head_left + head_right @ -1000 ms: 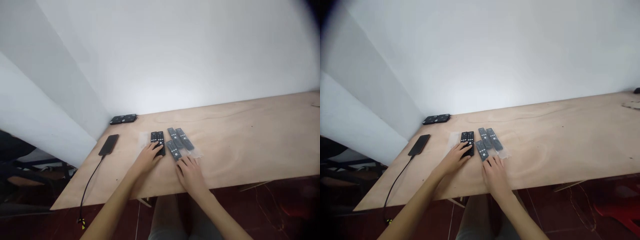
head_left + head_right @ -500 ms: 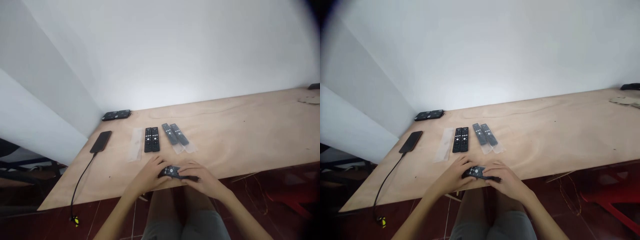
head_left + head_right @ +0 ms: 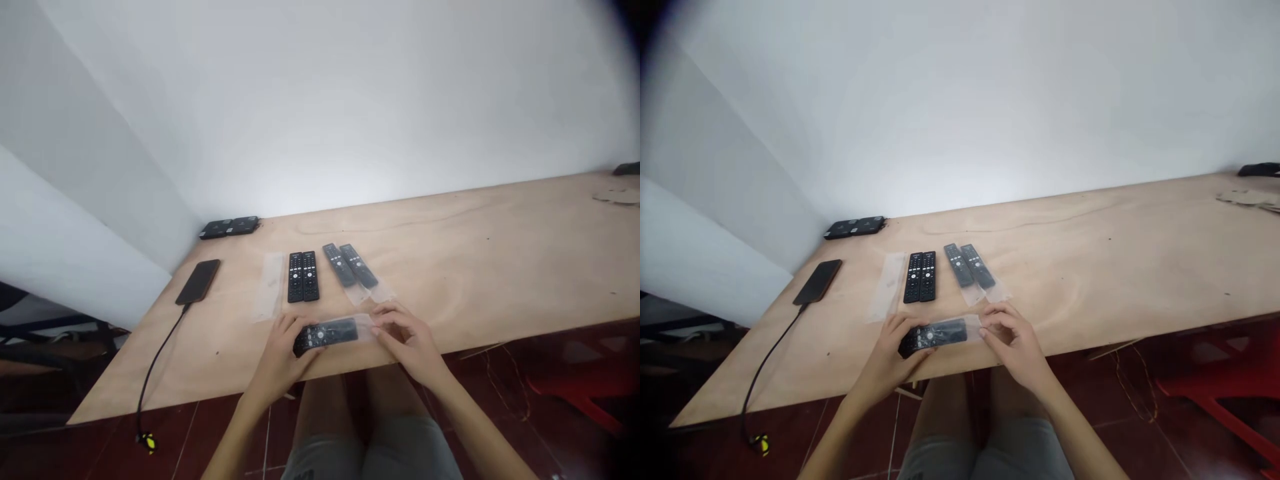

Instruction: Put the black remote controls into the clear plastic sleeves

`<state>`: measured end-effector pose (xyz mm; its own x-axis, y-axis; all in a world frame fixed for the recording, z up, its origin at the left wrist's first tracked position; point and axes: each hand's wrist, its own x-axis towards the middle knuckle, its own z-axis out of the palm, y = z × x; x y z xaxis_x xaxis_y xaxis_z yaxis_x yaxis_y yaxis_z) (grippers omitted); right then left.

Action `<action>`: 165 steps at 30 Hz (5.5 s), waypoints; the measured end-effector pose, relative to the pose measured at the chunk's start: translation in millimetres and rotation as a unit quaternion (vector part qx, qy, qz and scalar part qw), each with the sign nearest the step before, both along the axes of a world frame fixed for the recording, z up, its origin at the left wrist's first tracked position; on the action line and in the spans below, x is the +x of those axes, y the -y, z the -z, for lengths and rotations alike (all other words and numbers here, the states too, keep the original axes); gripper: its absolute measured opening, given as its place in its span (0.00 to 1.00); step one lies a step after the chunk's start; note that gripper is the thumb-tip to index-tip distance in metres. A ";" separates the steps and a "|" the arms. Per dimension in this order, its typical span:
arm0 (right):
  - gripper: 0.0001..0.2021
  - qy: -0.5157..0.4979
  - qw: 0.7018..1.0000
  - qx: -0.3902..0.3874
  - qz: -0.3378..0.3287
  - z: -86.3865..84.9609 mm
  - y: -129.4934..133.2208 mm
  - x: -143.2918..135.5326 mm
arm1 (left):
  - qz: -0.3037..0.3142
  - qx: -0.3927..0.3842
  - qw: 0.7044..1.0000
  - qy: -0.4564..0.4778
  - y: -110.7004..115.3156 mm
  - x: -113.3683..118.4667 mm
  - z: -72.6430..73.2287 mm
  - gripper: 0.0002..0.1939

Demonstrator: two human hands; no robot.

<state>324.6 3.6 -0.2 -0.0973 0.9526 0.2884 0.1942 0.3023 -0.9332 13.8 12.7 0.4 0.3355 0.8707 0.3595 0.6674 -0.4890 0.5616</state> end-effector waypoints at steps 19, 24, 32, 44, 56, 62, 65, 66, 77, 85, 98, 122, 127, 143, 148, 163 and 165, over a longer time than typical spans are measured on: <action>0.18 -0.087 0.982 -0.164 -0.023 -12.0 -6.8 -37.0 | 0.025 0.006 1.000 0.016 6.5 -2.8 -1.6 0.20; 0.17 -0.105 0.978 -0.182 -0.021 -13.9 -5.4 -30.9 | 0.022 -0.012 1.000 0.016 3.3 -3.2 -1.0 0.21; 0.22 -0.182 0.953 -0.220 0.106 -5.0 0.6 33.1 | 0.004 -0.058 0.998 -0.021 10.0 -25.1 -11.8 0.17; 0.18 0.018 0.983 -0.136 0.124 1.9 26.5 14.4 | -0.055 -0.053 0.996 -0.049 22.4 -104.8 -2.7 0.15; 0.05 0.321 0.943 0.068 0.056 -12.7 -0.4 -34.8 | -0.061 -0.027 0.996 -0.053 26.1 -105.7 -2.5 0.15; 0.12 0.338 0.927 0.163 0.007 -5.7 -6.7 -48.7 | -0.060 -0.029 0.997 -0.047 27.7 -102.8 0.0 0.15; 0.15 0.350 0.922 0.164 0.001 -0.1 -27.1 -63.9 | -0.057 -0.033 0.997 -0.050 28.7 -99.7 -1.8 0.15; 0.16 0.354 0.921 0.161 0.000 0.6 -35.8 -69.1 | -0.056 -0.033 0.997 -0.051 29.3 -98.9 -2.8 0.15; 0.11 0.301 0.928 0.175 -0.134 -25.8 -26.4 -100.3 | -0.084 -0.030 0.994 -0.061 37.8 -69.8 -2.0 0.15; 0.09 0.274 0.948 0.125 -0.105 -2.2 -1.2 -70.2 | -0.086 -0.062 0.994 0.024 28.7 -57.5 -0.4 0.12; 0.06 0.240 0.967 0.082 -0.032 15.7 2.2 1.8 | -0.167 -0.194 0.905 0.339 21.5 -55.3 1.2 0.21; 0.14 -0.109 0.981 -0.096 -0.133 -4.0 -34.6 -55.5 | -0.096 -0.182 0.892 0.402 3.2 37.6 0.9 0.29; 0.13 -0.093 0.985 -0.084 -0.118 2.5 -33.6 -64.4 | -0.166 -0.144 0.880 0.420 -5.8 26.5 -24.6 0.31; 0.13 0.001 0.996 -0.042 -0.084 1.3 -28.9 -62.0 | -0.213 -0.063 0.975 0.005 -141.2 -101.4 -33.5 0.38; 0.13 -0.001 0.995 -0.048 -0.090 -1.8 -29.3 -62.1 | -0.127 -0.029 0.987 -0.095 -160.8 -93.4 -20.7 0.36; 0.13 0.008 0.995 -0.040 -0.092 -3.8 -28.8 -62.8 | -0.099 -0.016 0.972 -0.212 -140.9 -97.2 6.0 0.38; 0.12 0.018 0.995 -0.040 -0.090 -3.9 -29.5 -63.2 | -0.089 -0.018 0.972 -0.216 -129.4 -93.9 11.6 0.37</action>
<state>261.4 33.1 3.7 -0.2772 0.9385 0.2060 0.1777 0.2608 -0.9489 -80.1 142.0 -11.2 0.2919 0.9382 0.1858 0.9170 -0.3297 0.2244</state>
